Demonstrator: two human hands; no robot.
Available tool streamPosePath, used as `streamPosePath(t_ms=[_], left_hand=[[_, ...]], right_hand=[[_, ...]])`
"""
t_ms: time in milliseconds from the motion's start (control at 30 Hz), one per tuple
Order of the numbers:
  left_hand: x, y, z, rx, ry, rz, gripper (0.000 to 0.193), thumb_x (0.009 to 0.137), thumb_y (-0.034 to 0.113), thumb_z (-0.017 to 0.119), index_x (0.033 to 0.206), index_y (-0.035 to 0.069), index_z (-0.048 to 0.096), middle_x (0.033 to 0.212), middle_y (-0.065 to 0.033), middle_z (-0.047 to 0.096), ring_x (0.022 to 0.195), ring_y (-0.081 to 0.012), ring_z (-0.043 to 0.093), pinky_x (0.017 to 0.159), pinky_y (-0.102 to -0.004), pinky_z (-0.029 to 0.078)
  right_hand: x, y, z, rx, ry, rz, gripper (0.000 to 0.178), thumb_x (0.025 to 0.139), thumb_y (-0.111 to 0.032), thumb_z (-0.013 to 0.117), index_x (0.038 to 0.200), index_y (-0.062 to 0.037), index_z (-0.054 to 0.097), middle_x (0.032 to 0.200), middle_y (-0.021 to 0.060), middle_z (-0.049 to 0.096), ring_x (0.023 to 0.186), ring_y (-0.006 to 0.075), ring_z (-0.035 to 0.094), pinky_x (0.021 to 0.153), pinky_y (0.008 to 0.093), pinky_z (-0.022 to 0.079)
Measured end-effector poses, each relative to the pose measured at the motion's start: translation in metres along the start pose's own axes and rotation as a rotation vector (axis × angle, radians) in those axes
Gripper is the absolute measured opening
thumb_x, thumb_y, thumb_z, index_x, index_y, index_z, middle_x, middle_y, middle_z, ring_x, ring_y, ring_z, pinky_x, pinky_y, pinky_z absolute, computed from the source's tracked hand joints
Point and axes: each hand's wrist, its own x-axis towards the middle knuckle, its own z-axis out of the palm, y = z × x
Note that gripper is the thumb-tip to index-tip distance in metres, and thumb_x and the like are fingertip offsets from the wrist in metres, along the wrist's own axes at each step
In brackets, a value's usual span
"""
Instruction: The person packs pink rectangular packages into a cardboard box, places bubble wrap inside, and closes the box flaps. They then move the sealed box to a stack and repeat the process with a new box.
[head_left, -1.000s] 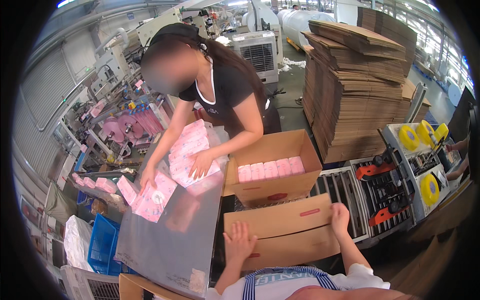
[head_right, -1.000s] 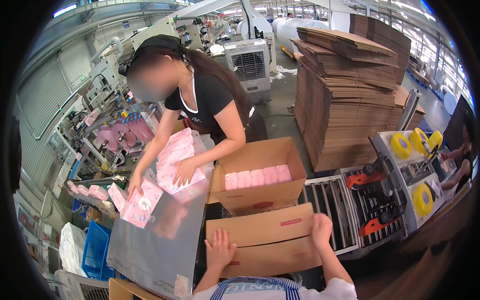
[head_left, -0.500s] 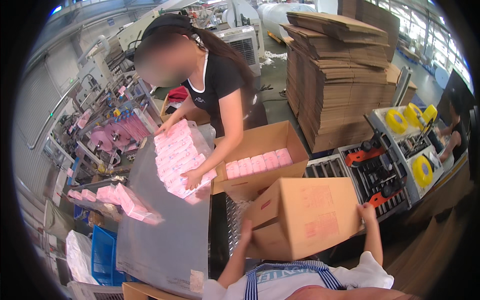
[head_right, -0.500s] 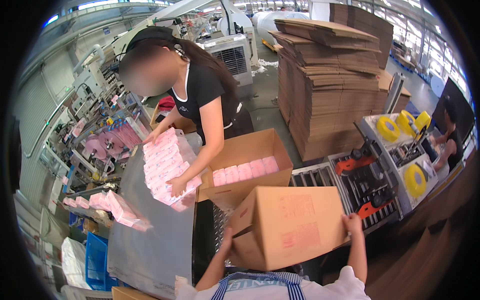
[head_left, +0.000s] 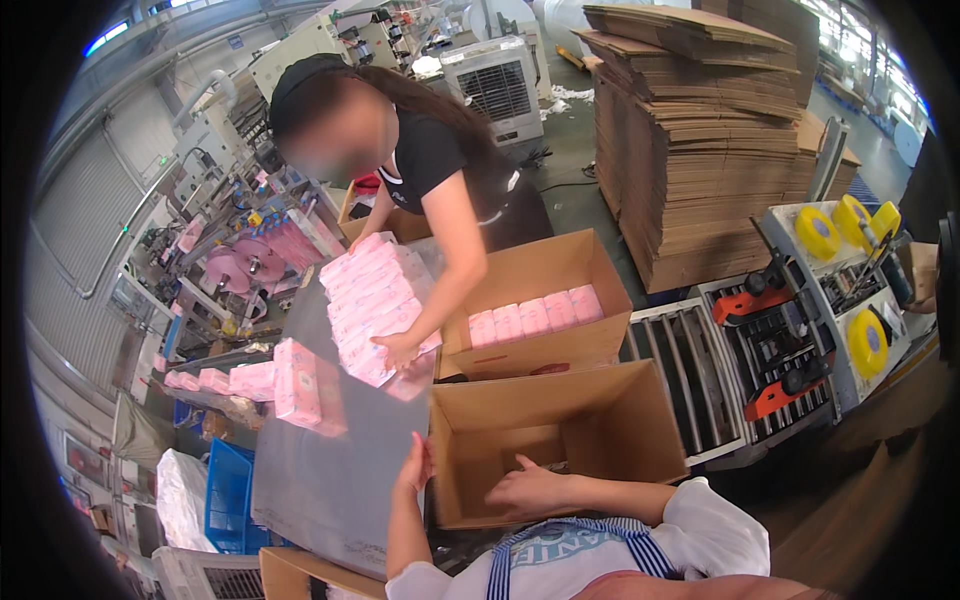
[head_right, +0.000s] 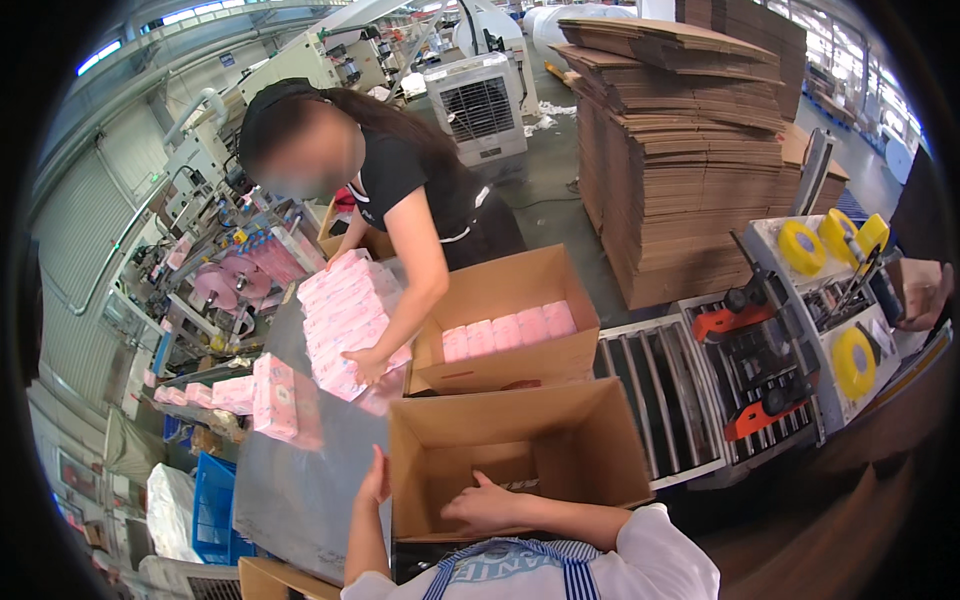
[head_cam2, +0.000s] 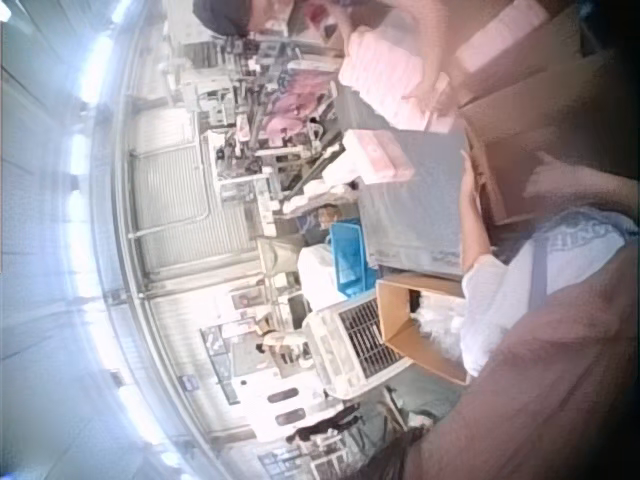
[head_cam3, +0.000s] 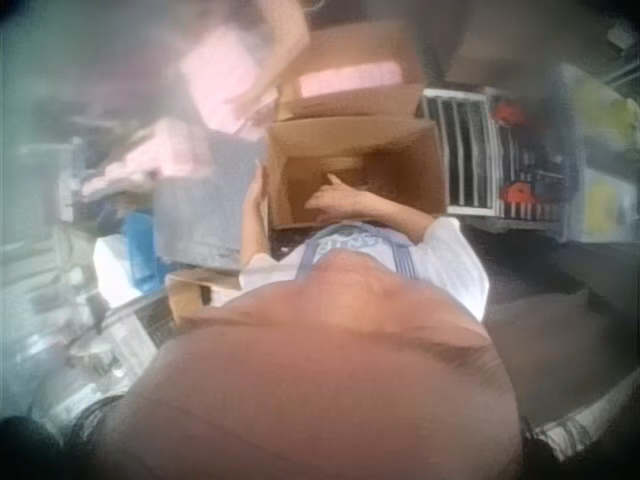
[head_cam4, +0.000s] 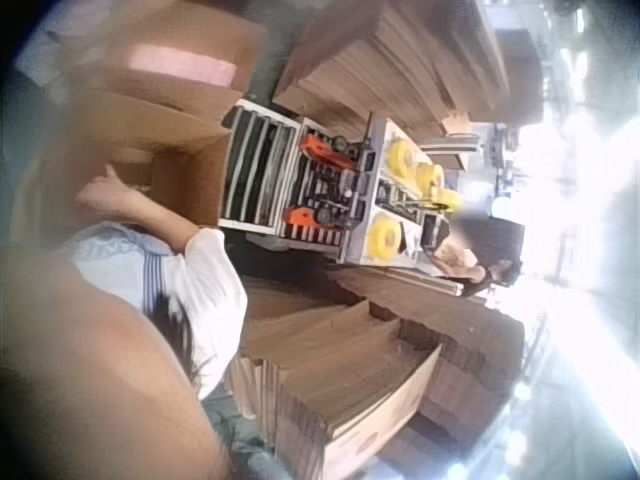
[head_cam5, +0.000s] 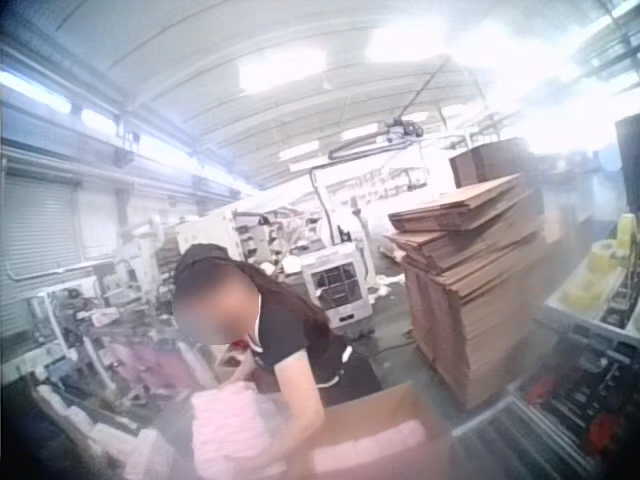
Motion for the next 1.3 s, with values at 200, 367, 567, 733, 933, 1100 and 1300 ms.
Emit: streamPosePath(t_ms=[200, 367, 567, 733, 933, 1100, 1300], left_hand=[[-0.025, -0.047, -0.010, 0.573, 0.254, 0.160, 0.062, 0.086, 0.042, 0.062, 0.133, 0.006, 0.046, 0.123, -0.0118, 0.058, 0.113, -0.0259, 0.055, 0.093, -0.0380, 0.045], [-0.014, -0.116, 0.108, 0.975, 0.086, 0.179, 0.059, 0.080, 0.042, 0.064, 0.125, 0.006, 0.052, 0.115, -0.0238, 0.058, 0.106, -0.0389, 0.057, 0.089, -0.0450, 0.046], [0.018, -0.126, 0.072, 0.418, -0.079, 0.090, 0.050, 0.080, 0.030, 0.070, 0.119, 0.002, 0.056, 0.109, -0.0153, 0.065, 0.101, -0.0248, 0.062, 0.087, -0.0372, 0.047], [0.031, -0.139, 0.044, 1.322, 0.513, 0.352, 0.073, 0.074, 0.035, 0.072, 0.129, -0.004, 0.044, 0.124, -0.0188, 0.052, 0.119, -0.0363, 0.044, 0.095, -0.0418, 0.041], [0.021, -0.062, 0.025, 1.517, 0.247, 0.396, 0.035, 0.077, 0.032, 0.067, 0.101, 0.006, 0.066, 0.123, -0.0145, 0.052, 0.108, -0.0317, 0.049, 0.088, -0.0417, 0.042], [0.051, 0.066, -0.099, 1.249, 0.762, 0.733, 0.037, 0.080, 0.031, 0.064, 0.111, 0.012, 0.063, 0.130, -0.0135, 0.048, 0.118, -0.0340, 0.042, 0.093, -0.0490, 0.038], [0.114, 0.200, -0.311, 1.224, 1.205, 0.249, 0.046, 0.090, 0.046, 0.047, 0.131, 0.024, 0.051, 0.147, -0.0143, 0.029, 0.134, -0.0380, 0.024, 0.098, -0.0728, 0.023]], right_hand=[[-0.082, 0.044, -0.053, -0.718, 0.525, 0.676, 0.035, 0.066, -0.021, 0.070, 0.099, -0.0117, 0.060, 0.113, 0.0088, 0.055, 0.104, 0.0240, 0.051, 0.085, 0.0491, 0.037], [-0.250, 0.128, -0.053, -0.313, 0.676, 1.269, 0.047, 0.083, -0.014, 0.059, 0.126, -0.0067, 0.040, 0.114, 0.0250, 0.059, 0.098, 0.0426, 0.059, 0.082, 0.0487, 0.049], [-0.351, 0.183, -0.034, -0.488, 0.779, 1.253, 0.040, 0.089, -0.017, 0.051, 0.127, -0.0075, 0.041, 0.104, 0.0225, 0.063, 0.093, 0.0422, 0.060, 0.075, 0.0496, 0.048], [-0.286, 0.160, -0.043, -0.572, 0.641, 1.455, 0.044, 0.091, -0.021, 0.049, 0.132, -0.0082, 0.039, 0.108, 0.0251, 0.061, 0.095, 0.0426, 0.059, 0.077, 0.0491, 0.048], [-0.177, 0.148, -0.011, -0.606, 0.605, 1.304, 0.041, 0.090, -0.020, 0.052, 0.125, -0.0031, 0.040, 0.101, 0.0281, 0.061, 0.091, 0.0454, 0.059, 0.073, 0.0510, 0.047], [-0.132, 0.137, 0.015, -0.527, 0.620, 1.401, 0.037, 0.088, -0.017, 0.051, 0.120, -0.0051, 0.036, 0.102, 0.0293, 0.060, 0.093, 0.0470, 0.058, 0.076, 0.0537, 0.047], [-0.045, 0.080, 0.023, -0.991, 0.652, 1.167, 0.065, 0.076, -0.004, 0.064, 0.134, 0.0002, 0.036, 0.131, 0.0202, 0.043, 0.120, 0.0391, 0.043, 0.101, 0.0444, 0.037]])
